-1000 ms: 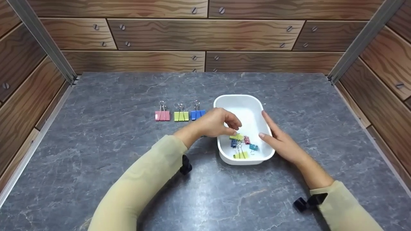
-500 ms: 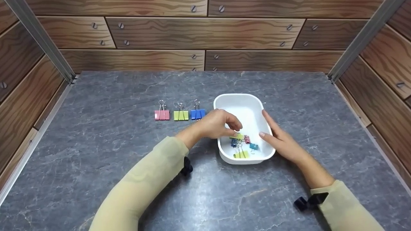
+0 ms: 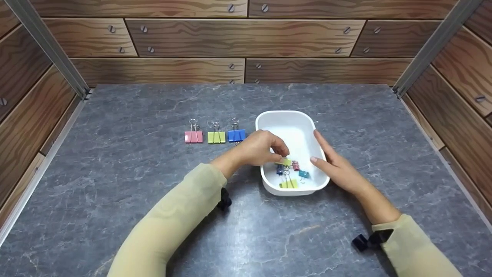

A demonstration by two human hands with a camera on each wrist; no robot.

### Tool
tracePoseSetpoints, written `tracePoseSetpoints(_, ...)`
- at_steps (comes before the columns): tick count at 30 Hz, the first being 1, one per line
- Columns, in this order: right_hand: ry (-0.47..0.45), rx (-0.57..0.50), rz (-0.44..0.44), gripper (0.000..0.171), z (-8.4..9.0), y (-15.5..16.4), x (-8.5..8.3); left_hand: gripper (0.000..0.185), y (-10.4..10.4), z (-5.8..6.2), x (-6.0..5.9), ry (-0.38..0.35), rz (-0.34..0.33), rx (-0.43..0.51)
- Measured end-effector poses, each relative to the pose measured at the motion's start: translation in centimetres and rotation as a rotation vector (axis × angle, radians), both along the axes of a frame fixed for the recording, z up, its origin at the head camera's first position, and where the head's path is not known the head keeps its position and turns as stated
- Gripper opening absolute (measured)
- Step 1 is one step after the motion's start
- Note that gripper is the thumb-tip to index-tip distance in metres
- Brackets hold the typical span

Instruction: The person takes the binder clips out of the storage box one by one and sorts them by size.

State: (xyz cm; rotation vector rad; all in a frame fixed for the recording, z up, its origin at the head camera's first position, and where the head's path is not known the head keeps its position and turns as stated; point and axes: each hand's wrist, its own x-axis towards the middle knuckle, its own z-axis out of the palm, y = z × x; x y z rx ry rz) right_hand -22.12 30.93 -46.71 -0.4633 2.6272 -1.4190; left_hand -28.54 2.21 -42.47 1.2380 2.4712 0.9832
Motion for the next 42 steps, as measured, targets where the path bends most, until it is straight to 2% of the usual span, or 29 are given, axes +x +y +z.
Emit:
tracePoseSetpoints(8,-0.002,-0.029,0.007,0.076,0.1,-0.2,0.1,0.012,0.1,0.1,0.2,0.013,0.019,-0.020)
tracePoseSetpoints(15,0.000,-0.028,0.008,0.076,0.1,-0.2,0.0,0.011,0.3,0.0,0.3,0.017,0.075,-0.008)
tracePoseSetpoints(23,-0.003,-0.017,0.003,0.076,0.1,-0.1,0.0,0.011,0.7,-0.5,0.7,0.005,0.153,0.070)
tracePoseSetpoints(30,-0.012,-0.015,0.005,0.076,0.0,-0.1,0.0,0.011,0.7,-0.6,0.9,-0.035,0.200,0.165)
tracePoseSetpoints(37,-0.002,-0.025,0.005,0.076,0.1,-0.3,0.0,0.010,0.7,-0.3,0.8,-0.066,0.236,0.237)
tracePoseSetpoints(42,-0.007,-0.024,0.003,0.076,-0.1,-0.1,0.0,0.012,0.3,0.4,0.9,-0.115,0.261,0.303)
